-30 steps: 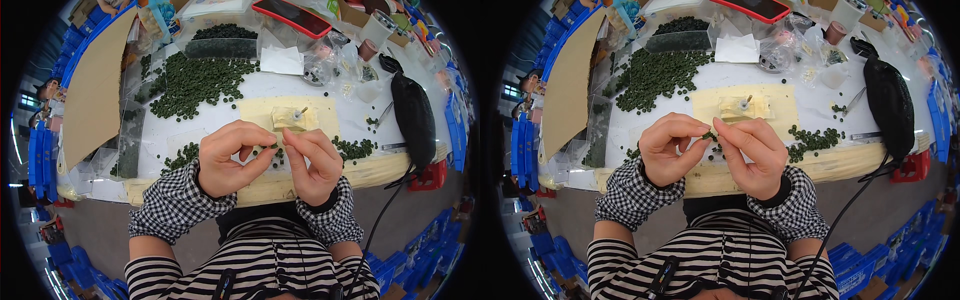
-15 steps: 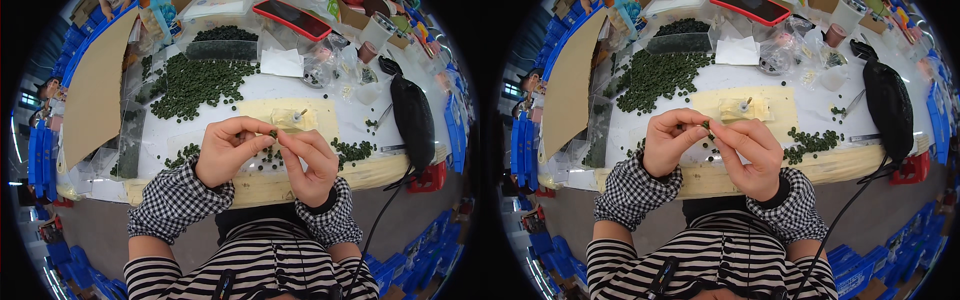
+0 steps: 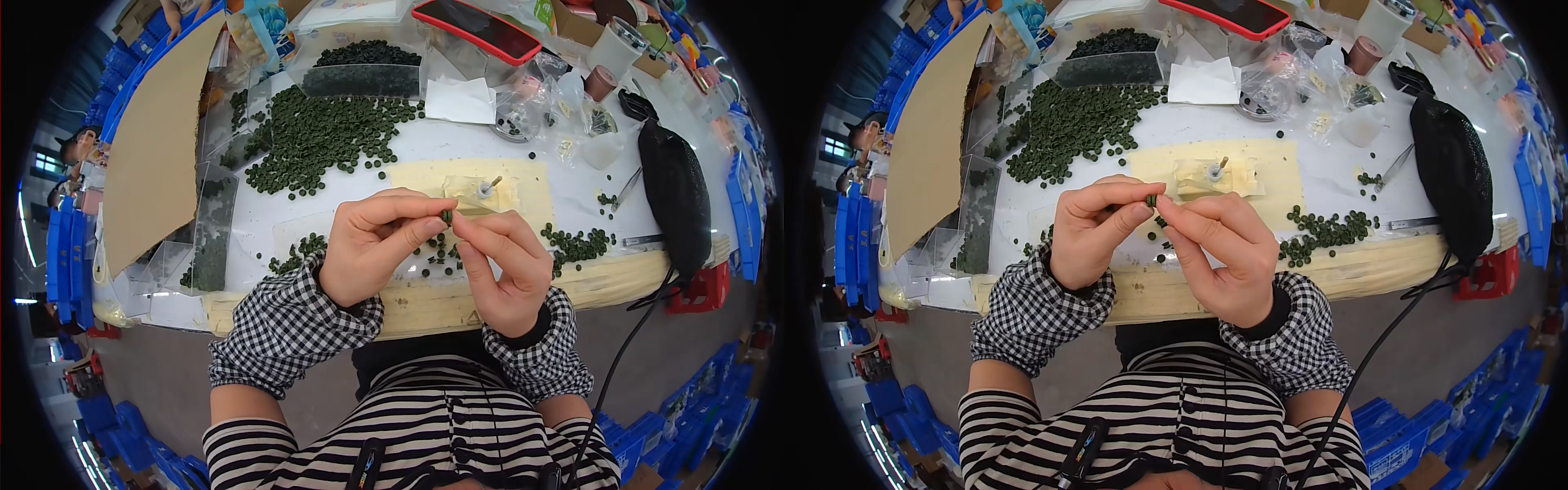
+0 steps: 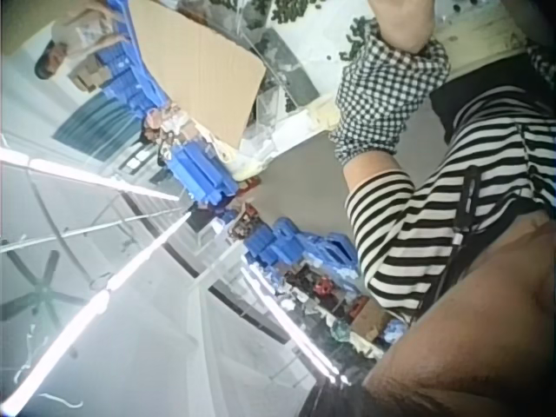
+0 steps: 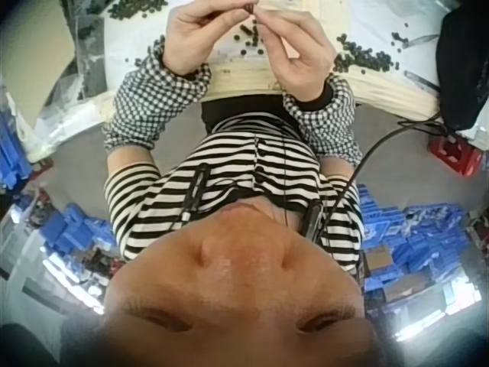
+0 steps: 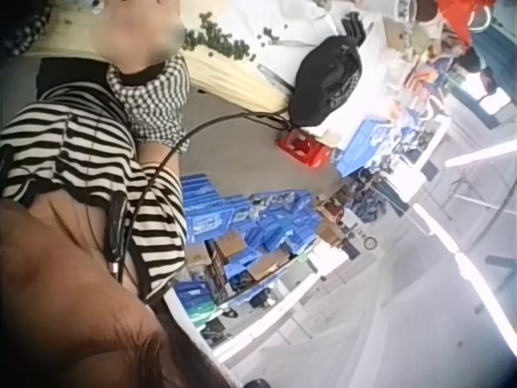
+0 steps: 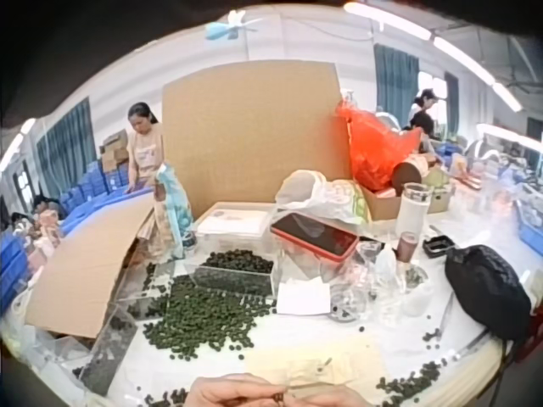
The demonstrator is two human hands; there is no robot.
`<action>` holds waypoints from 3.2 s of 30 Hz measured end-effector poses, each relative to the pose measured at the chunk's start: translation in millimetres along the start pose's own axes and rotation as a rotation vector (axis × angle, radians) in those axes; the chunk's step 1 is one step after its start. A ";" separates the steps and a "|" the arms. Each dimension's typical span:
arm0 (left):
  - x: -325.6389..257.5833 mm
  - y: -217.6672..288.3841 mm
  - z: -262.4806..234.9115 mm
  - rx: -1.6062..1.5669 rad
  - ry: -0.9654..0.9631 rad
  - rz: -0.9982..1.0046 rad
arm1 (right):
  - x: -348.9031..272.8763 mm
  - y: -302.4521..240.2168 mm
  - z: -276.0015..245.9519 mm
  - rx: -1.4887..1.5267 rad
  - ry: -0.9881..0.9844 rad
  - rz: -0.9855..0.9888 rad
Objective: Assembling small green plastic components at a factory workbench.
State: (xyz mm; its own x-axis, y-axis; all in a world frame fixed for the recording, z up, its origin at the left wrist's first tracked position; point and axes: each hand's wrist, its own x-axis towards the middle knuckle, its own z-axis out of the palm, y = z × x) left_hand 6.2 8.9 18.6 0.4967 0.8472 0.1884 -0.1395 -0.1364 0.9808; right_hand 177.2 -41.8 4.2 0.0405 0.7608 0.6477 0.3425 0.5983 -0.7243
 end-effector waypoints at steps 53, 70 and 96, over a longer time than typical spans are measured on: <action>9.5 -3.2 -9.8 -0.623 0.121 -0.376 | 32.4 15.8 -29.9 -0.361 0.122 0.078; 0.6 -11.7 -9.3 -0.691 -0.053 -0.423 | 23.5 2.7 -9.2 0.152 0.175 0.102; 0.3 -4.2 -2.5 -0.609 -0.064 -0.472 | 20.1 5.9 -0.7 0.289 0.118 0.193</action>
State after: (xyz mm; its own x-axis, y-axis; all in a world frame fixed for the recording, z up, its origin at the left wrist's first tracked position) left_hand 4.8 11.1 14.4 0.6665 0.7117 -0.2222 -0.3379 0.5540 0.7608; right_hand 180.6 -23.2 13.1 0.1919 0.8425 0.5033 0.0396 0.5058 -0.8617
